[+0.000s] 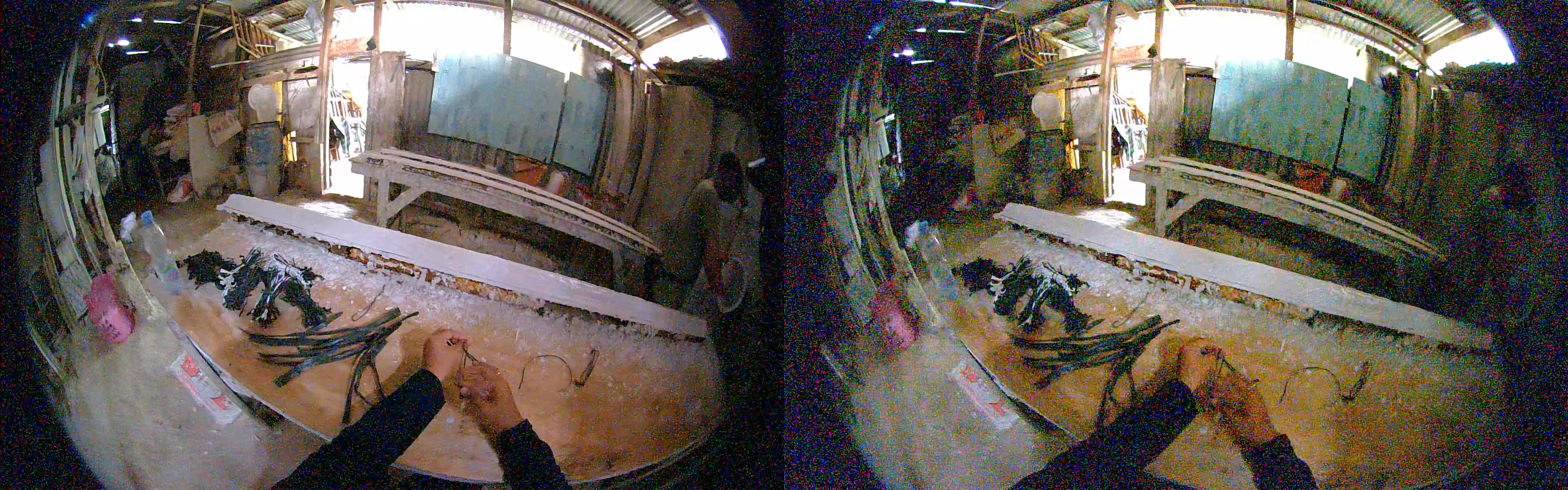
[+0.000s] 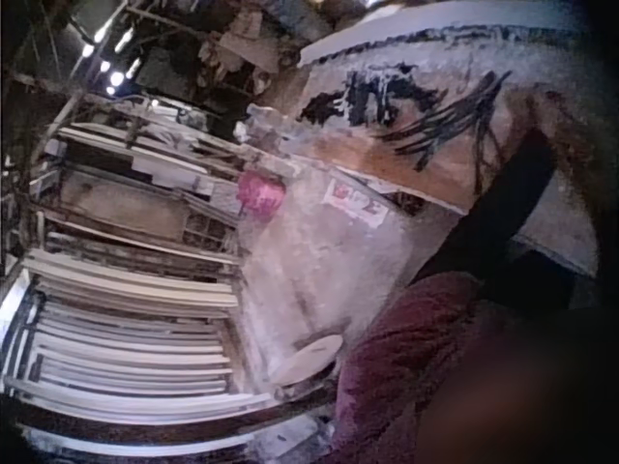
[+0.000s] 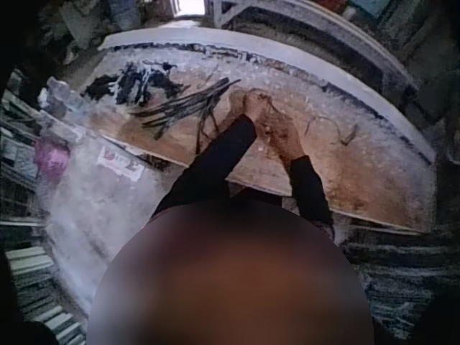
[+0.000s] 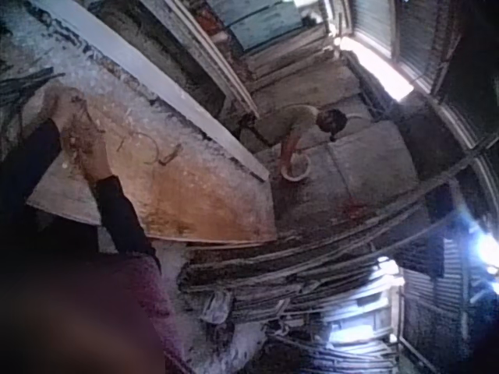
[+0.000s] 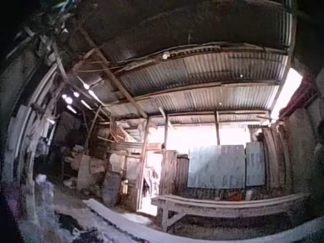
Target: The person handles a bundle of black cables, separating and arranging them on a wooden workbench. Another person wipes a long white object in the background.
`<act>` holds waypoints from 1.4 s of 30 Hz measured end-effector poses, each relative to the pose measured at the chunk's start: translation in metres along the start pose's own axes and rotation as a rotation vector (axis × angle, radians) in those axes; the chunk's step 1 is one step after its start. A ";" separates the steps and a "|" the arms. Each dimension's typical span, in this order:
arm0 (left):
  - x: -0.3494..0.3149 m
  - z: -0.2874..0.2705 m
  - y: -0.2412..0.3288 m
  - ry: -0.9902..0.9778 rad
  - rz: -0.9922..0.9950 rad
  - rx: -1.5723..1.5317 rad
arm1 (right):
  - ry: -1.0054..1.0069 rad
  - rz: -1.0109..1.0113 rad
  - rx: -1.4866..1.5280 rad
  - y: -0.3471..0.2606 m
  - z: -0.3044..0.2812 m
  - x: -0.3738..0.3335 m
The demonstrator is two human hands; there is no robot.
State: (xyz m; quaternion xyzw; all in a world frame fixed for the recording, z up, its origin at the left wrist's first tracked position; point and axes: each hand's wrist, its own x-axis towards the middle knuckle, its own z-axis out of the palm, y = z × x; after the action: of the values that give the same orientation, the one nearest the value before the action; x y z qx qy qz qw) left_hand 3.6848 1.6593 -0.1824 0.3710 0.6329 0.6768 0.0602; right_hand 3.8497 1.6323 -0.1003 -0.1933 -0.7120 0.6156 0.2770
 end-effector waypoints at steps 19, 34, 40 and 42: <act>-0.052 0.033 0.051 -0.806 0.302 -0.365 | 0.710 -0.425 -0.746 0.041 -0.088 0.040; -0.041 0.018 0.043 -0.855 -0.414 -0.582 | 0.736 -0.443 -0.676 0.051 -0.091 0.044; -0.004 -0.002 0.017 -0.334 -0.358 -0.312 | 0.499 -0.405 -0.448 0.039 -0.079 0.035; 0.001 -0.002 0.008 -0.202 -0.316 -0.230 | 0.366 -0.281 -0.107 0.033 -0.067 0.030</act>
State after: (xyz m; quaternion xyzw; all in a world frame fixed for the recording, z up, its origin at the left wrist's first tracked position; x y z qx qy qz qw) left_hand 3.6861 1.6565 -0.1745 0.3237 0.5925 0.6861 0.2708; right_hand 3.8665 1.7083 -0.1225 -0.2150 -0.7015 0.4869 0.4740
